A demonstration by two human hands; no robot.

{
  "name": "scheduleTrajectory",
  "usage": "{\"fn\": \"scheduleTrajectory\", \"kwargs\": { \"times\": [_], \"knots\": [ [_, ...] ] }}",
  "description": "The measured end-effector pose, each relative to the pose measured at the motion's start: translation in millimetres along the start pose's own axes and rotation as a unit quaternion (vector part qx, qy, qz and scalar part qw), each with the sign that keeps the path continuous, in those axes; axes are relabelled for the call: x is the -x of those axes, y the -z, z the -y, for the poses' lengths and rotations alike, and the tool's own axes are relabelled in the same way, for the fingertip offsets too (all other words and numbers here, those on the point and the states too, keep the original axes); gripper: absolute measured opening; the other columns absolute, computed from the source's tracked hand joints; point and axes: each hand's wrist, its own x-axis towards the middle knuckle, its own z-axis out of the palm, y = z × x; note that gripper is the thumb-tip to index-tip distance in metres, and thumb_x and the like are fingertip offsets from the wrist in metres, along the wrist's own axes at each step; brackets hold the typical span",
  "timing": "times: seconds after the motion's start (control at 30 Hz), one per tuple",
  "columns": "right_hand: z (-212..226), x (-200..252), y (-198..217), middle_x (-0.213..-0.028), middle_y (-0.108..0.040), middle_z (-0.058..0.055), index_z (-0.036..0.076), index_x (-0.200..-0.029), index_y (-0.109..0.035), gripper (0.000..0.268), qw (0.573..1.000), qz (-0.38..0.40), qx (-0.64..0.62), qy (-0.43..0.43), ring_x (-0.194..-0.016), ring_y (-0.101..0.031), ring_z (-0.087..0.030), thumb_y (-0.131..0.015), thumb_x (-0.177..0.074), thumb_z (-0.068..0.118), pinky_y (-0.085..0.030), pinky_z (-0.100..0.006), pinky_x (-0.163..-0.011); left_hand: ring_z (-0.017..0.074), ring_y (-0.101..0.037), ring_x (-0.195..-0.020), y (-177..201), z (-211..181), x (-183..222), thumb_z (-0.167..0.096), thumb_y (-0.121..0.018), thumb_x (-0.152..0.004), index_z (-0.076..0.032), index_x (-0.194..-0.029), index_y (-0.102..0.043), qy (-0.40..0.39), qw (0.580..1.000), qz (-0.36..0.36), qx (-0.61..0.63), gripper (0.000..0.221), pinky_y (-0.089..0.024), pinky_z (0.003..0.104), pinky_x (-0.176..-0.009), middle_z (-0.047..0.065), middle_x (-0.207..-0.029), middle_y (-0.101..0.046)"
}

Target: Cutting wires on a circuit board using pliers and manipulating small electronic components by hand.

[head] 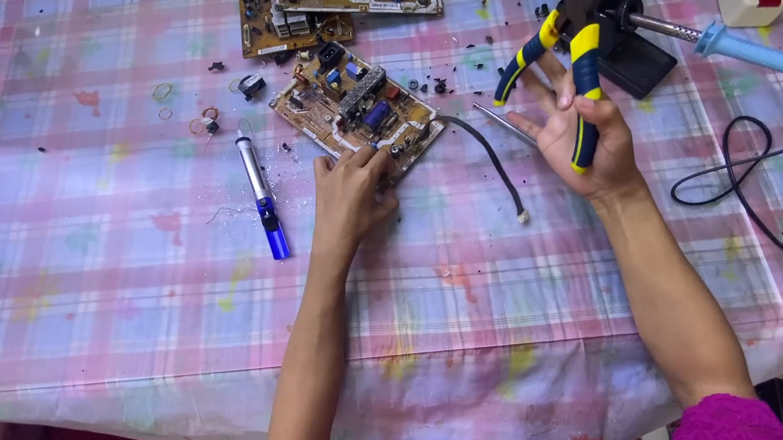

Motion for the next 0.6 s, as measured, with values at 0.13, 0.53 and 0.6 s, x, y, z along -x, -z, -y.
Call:
{"fn": "scheduleTrajectory", "kwargs": {
  "times": [0.13, 0.53, 0.6],
  "knots": [
    [5, 8, -14, -0.132, -0.047, -0.002, 0.019, -0.073, -0.037, 0.019, 0.997, 0.039, -0.057, -0.041, -0.127, -0.042, -0.022, -0.050, -0.075, 0.033, -0.038, -0.050, -0.100, 0.0188, -0.054, -0.080, 8, 1, 2, -0.027, -0.067, -0.057, -0.024, -0.079, -0.053, 0.019, 1.000, 0.018, -0.012, 0.027, -0.032, 0.040, -0.075, -0.004, -0.078, -0.055],
    [11, 25, -57, -0.082, -0.053, -0.006, 0.005, -0.106, -0.053, 0.048, 0.890, 0.237, 0.298, -0.250, -0.068, -0.050, -0.017, -0.059, -0.067, 0.032, -0.039, -0.032, -0.060, 0.0190, -0.054, -0.081, 11, 12, 10, -0.026, -0.064, -0.059, -0.024, -0.074, -0.053, 0.075, 0.997, 0.029, -0.006, 0.018, -0.034, 0.043, -0.077, -0.003, -0.078, -0.052],
    [8, 25, -58, -0.107, -0.054, -0.013, 0.007, -0.102, -0.063, 0.036, 0.808, 0.291, 0.452, -0.243, -0.102, -0.053, -0.030, -0.062, -0.075, 0.030, -0.038, -0.045, -0.089, 0.0226, -0.055, -0.082, 21, 12, 10, -0.020, -0.063, -0.068, -0.019, -0.079, -0.055, 0.092, 0.996, -0.006, 0.007, 0.013, -0.036, 0.043, -0.076, 0.001, -0.081, -0.053]
  ]
}}
